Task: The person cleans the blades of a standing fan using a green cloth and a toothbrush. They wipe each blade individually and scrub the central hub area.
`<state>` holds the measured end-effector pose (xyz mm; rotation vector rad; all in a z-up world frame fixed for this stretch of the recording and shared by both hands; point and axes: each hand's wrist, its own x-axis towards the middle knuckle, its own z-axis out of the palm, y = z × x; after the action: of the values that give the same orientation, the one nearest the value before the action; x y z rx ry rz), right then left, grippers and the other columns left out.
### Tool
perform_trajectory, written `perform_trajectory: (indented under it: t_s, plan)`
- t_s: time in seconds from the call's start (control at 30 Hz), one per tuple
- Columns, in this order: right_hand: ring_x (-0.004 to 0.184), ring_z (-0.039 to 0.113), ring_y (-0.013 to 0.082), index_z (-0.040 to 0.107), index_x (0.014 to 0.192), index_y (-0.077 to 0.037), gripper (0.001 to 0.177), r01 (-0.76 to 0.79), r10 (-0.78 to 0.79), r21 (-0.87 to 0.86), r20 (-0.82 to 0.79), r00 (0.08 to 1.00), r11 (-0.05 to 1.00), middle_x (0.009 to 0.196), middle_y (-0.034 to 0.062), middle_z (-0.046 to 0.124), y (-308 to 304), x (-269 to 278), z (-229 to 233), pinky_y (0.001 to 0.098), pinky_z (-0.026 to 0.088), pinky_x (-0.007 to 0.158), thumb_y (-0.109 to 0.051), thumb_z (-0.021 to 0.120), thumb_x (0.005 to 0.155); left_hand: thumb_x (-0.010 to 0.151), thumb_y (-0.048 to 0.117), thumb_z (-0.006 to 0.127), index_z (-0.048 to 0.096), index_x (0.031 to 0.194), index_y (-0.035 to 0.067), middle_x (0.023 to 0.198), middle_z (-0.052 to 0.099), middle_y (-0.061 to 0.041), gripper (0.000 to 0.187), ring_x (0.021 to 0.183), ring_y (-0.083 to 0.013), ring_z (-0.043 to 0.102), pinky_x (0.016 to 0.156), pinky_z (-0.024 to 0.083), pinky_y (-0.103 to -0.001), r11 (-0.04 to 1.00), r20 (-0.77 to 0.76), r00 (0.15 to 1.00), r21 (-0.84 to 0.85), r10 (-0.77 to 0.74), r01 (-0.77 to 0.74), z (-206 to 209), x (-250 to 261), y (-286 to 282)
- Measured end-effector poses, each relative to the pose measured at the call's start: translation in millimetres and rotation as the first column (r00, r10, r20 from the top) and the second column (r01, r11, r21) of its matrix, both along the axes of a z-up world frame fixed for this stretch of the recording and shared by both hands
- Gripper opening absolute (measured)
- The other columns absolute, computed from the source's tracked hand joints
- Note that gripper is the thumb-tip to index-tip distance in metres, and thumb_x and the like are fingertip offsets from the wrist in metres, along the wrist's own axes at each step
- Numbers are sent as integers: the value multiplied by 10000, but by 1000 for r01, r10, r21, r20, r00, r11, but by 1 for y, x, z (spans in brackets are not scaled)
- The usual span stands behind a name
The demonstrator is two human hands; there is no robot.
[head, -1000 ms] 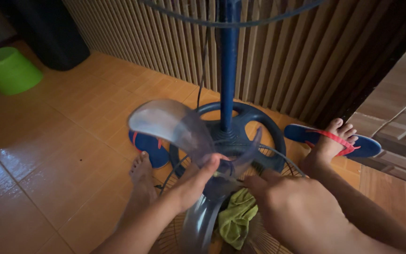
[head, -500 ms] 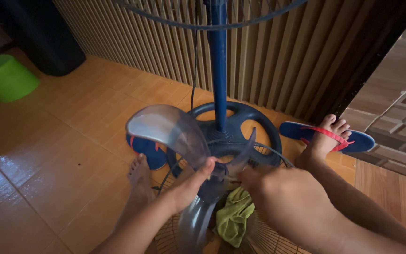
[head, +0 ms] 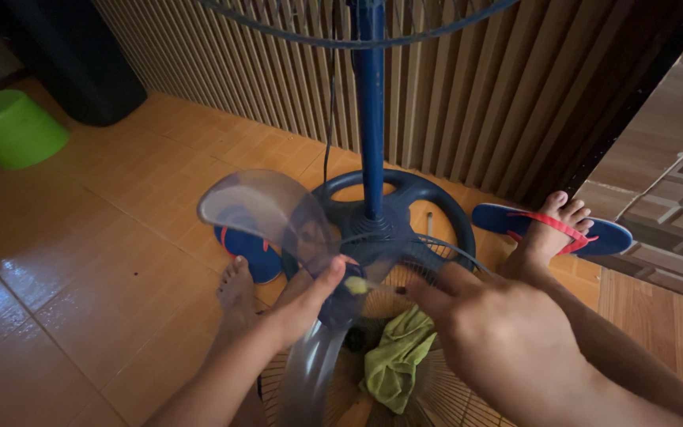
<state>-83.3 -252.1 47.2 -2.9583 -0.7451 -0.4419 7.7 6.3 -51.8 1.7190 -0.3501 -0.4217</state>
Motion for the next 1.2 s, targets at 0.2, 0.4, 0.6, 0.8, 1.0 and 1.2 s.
perform_trajectory:
  t_s: [0.2, 0.4, 0.6, 0.8, 1.0, 1.2]
  plan:
    - [718, 715, 242, 730, 1157, -153, 504, -116, 109, 44, 143, 984, 992, 827, 46, 646, 18, 6, 2, 360, 570, 526, -60, 676, 665, 918, 736, 406, 642, 1204, 102, 1140, 652, -36, 734, 1132, -164, 595, 1015, 435, -332, 993, 218, 974, 85, 57, -77, 12, -9, -5]
    - [693, 709, 204, 782, 1073, -255, 361, -127, 123, 106, 47, 991, 986, 849, -23, 693, -13, 4, 1, 396, 545, 613, -141, 704, 740, 887, 796, 440, 611, 1263, 95, 1146, 648, -69, 814, 1134, -204, 610, 1008, 473, -353, 999, 201, 979, -35, 41, -35, 20, -12, 6]
    - [761, 729, 70, 763, 1189, -423, 334, 325, -322, -43, -307, 896, 945, 964, -177, 740, -27, -4, 30, 261, 602, 709, -334, 723, 870, 851, 915, 434, 559, 1400, 90, 1338, 588, -74, 999, 1357, -231, 513, 1199, 356, -403, 990, 437, 892, -24, -112, 136, 49, -27, 12]
    - [884, 755, 132, 800, 1200, -269, 443, -45, 61, 274, -48, 997, 961, 963, -68, 765, -36, -10, 10, 306, 600, 776, -154, 761, 774, 749, 909, 583, 449, 1487, 73, 1356, 577, -110, 1123, 1339, -255, 526, 1163, 396, -438, 968, 263, 951, -143, -163, 206, 63, -34, 4]
    - [929, 736, 152, 751, 1210, -175, 415, -260, 245, 276, 87, 966, 925, 955, -21, 737, -27, -6, -4, 508, 356, 1159, -72, 704, 810, 789, 906, 549, 492, 1494, 72, 1288, 606, -113, 1094, 1285, -245, 553, 1134, 421, -414, 983, 340, 936, -126, -86, 136, 57, -33, 1]
    - [829, 731, 123, 770, 1291, -315, 487, -107, 110, 34, -88, 990, 994, 862, -82, 713, -27, -3, -3, 329, 584, 865, -243, 758, 809, 893, 839, 450, 567, 1391, 53, 1270, 638, -82, 937, 1227, -191, 594, 1084, 459, -355, 957, 193, 979, -267, -64, 115, 39, -24, -7]
